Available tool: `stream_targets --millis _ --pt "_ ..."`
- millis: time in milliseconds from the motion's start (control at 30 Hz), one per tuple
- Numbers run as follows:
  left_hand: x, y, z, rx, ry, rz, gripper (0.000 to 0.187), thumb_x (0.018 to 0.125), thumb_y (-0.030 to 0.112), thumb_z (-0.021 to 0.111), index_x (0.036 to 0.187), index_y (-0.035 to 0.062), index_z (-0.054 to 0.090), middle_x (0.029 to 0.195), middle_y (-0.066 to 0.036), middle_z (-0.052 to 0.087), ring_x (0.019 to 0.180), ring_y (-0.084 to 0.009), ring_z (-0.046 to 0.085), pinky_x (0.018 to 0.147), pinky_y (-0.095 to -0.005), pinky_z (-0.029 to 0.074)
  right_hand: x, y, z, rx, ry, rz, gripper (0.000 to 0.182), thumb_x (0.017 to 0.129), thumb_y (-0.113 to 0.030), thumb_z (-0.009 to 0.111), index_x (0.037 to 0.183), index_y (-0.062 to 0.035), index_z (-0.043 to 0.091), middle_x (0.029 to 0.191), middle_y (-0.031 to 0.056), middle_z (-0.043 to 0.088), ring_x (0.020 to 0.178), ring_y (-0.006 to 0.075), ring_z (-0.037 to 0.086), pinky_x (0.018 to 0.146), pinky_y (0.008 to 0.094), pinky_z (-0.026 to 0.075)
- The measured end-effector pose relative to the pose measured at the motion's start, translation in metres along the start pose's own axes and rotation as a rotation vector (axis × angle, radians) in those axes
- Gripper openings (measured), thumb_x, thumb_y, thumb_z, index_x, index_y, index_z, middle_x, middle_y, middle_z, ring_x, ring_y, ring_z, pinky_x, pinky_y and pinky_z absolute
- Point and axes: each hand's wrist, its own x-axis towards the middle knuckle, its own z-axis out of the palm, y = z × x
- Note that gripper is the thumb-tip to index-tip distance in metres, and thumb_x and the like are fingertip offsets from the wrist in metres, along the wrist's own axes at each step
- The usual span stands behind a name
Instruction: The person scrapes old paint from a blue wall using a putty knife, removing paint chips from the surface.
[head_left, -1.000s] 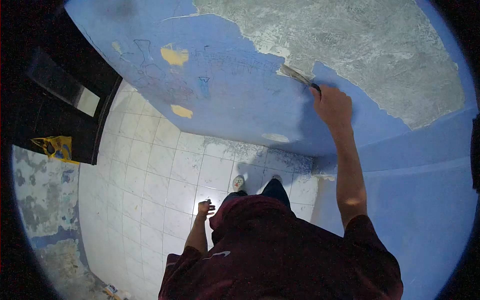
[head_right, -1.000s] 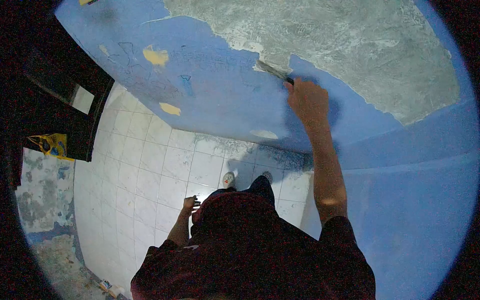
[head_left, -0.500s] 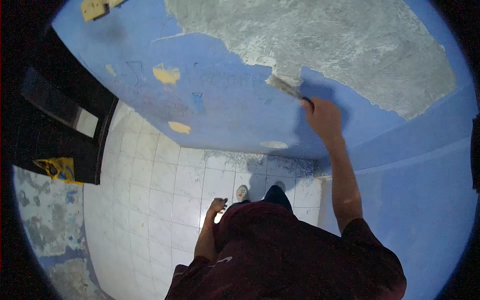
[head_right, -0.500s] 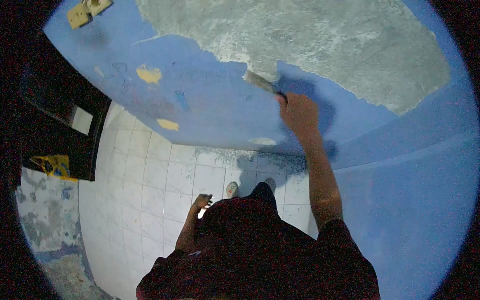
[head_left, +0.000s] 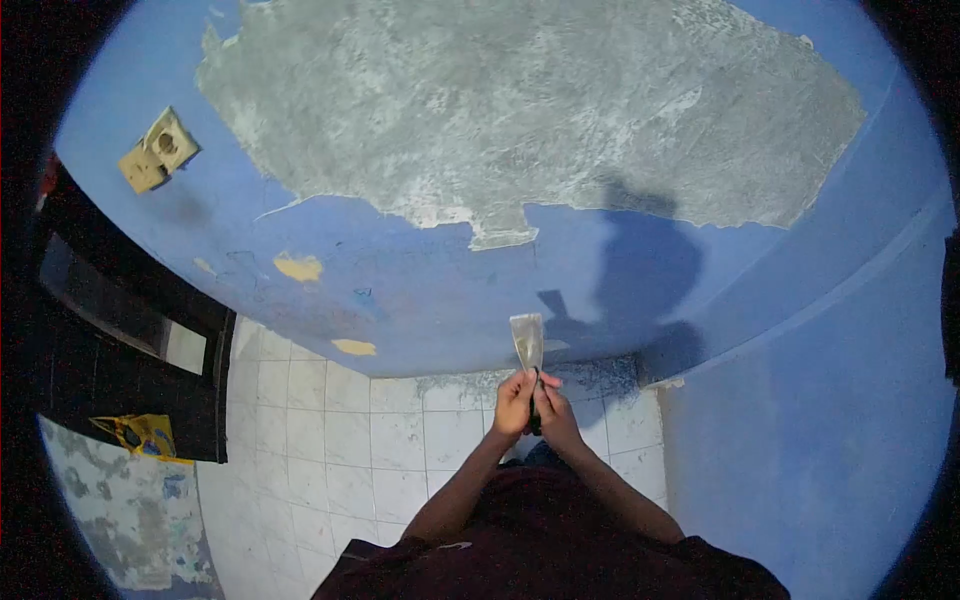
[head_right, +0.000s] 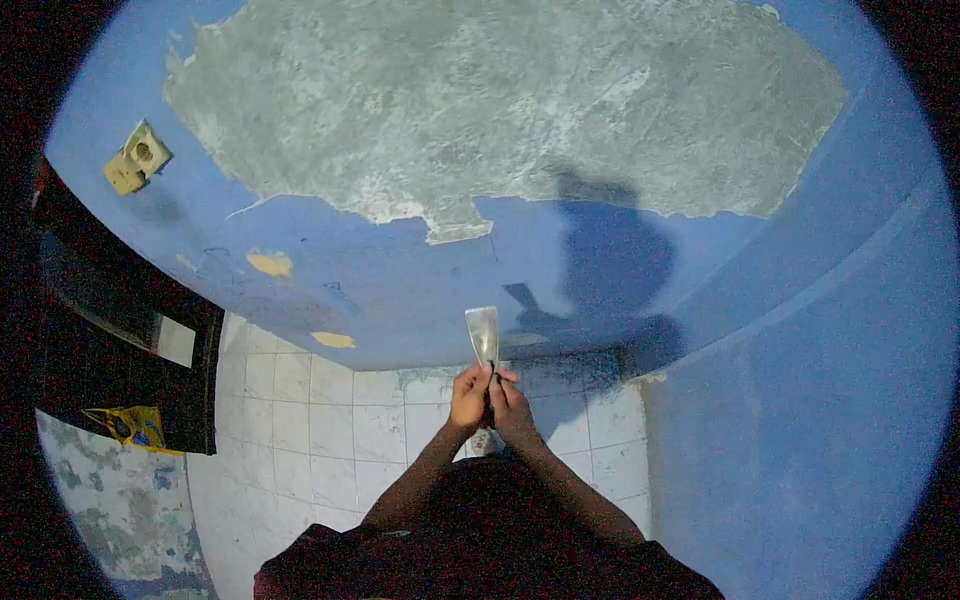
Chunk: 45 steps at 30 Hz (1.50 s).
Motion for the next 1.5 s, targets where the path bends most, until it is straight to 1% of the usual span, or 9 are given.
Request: stream_targets --millis 67,333,567,833,1100,1267,1367,1433,1500 --pt "-0.005 -0.019 -0.003 -0.011 0.038 -0.053 0.039 0.103 0.035 0.043 0.094 0.0005 0.059 0.073 -0.008 0.064 0.056 -0.0160 0.062 0.049 -0.0291 0.051 -0.012 -0.031 -0.030 -0.143 -0.333 0.503 0.031 0.098 -0.026 0.053 0.109 0.0027 0.060 0.090 0.0133 0.066 0.083 0.0241 0.065 0.072 0.0355 0.054" --pt "0.015 0.039 -0.024 -0.013 0.155 -0.417 0.031 0.103 0.031 0.044 0.110 0.0037 0.055 0.068 -0.006 0.056 0.048 -0.0151 0.053 0.043 -0.0309 0.045 -0.025 -0.012 -0.097 -0.427 -0.348 0.476 0.030 0.094 -0.027 0.060 0.102 0.0021 0.064 0.098 0.0158 0.067 0.093 0.0279 0.066 0.080 0.0373 0.054" --pt "0.064 0.112 -0.009 -0.349 0.086 -0.228 0.032 0.103 0.024 0.043 0.127 0.0042 0.049 0.070 -0.007 0.055 0.051 -0.0155 0.054 0.042 -0.0287 0.043 0.068 -0.044 -0.063 -0.392 -0.221 0.111 0.033 0.093 -0.020 0.058 0.118 0.0006 0.055 0.107 0.0223 0.063 0.101 0.0402 0.061 0.088 0.0457 0.048" --pt "0.124 0.126 -0.040 0.129 -0.198 -0.223 0.031 0.103 0.016 0.039 0.130 0.0044 0.048 0.075 -0.008 0.057 0.052 -0.0134 0.057 0.039 -0.0268 0.046 0.154 -0.091 0.001 -0.767 0.082 -0.382 0.038 0.091 -0.011 0.057 0.128 -0.0026 0.050 0.128 0.0192 0.051 0.117 0.0380 0.052 0.095 0.0463 0.043" --pt "0.141 0.147 -0.061 0.473 -0.365 -0.161 0.056 0.104 0.019 0.033 0.155 0.0195 0.009 0.067 -0.004 0.052 0.051 -0.0120 0.049 0.047 -0.0278 0.043 0.161 -0.065 0.047 -0.811 0.327 -0.319 0.039 0.089 -0.004 0.057 0.127 -0.0013 0.051 0.130 0.0157 0.051 0.119 0.0363 0.051 0.097 0.0454 0.044" --pt "0.145 0.138 -0.063 0.692 -0.369 0.034 0.057 0.103 0.022 0.034 0.155 0.0196 0.009 0.068 -0.010 0.056 0.060 -0.0185 0.055 0.063 -0.0336 0.047 0.165 -0.067 0.048 -0.922 0.342 -0.411 0.040 0.088 -0.003 0.056 0.127 -0.0016 0.051 0.129 0.0175 0.052 0.118 0.0363 0.052 0.096 0.0454 0.045" --pt "0.145 0.139 -0.057 0.706 -0.332 0.037 0.056 0.102 0.019 0.037 0.153 0.0136 0.016 0.069 -0.013 0.058 0.062 -0.0223 0.058 0.063 -0.0357 0.048 0.180 -0.050 0.052 -0.709 0.420 -0.395 0.033 0.089 -0.008 0.057 0.122 -0.0015 0.055 0.120 0.0166 0.059 0.111 0.0324 0.058 0.093 0.0432 0.047" --pt "0.146 0.122 -0.061 0.706 -0.281 0.075 0.049 0.102 0.018 0.038 0.149 0.0097 0.025 0.070 -0.014 0.059 0.063 -0.0236 0.060 0.063 -0.0360 0.049 0.186 -0.041 0.057 0.039 0.446 0.145 0.026 0.094 -0.020 0.058 0.112 -0.0005 0.061 0.105 0.0145 0.066 0.099 0.0274 0.064 0.086 0.0368 0.050" --pt "0.150 0.116 -0.058 0.694 -0.227 0.113 0.045 0.102 0.018 0.038 0.144 0.0059 0.033 0.071 -0.016 0.060 0.064 -0.0250 0.062 0.063 -0.0363 0.049 0.194 -0.042 0.061 0.338 0.374 0.212 0.031 0.097 -0.027 0.054 0.109 0.0005 0.063 0.100 0.0109 0.067 0.094 0.0213 0.064 0.083 0.0336 0.051"
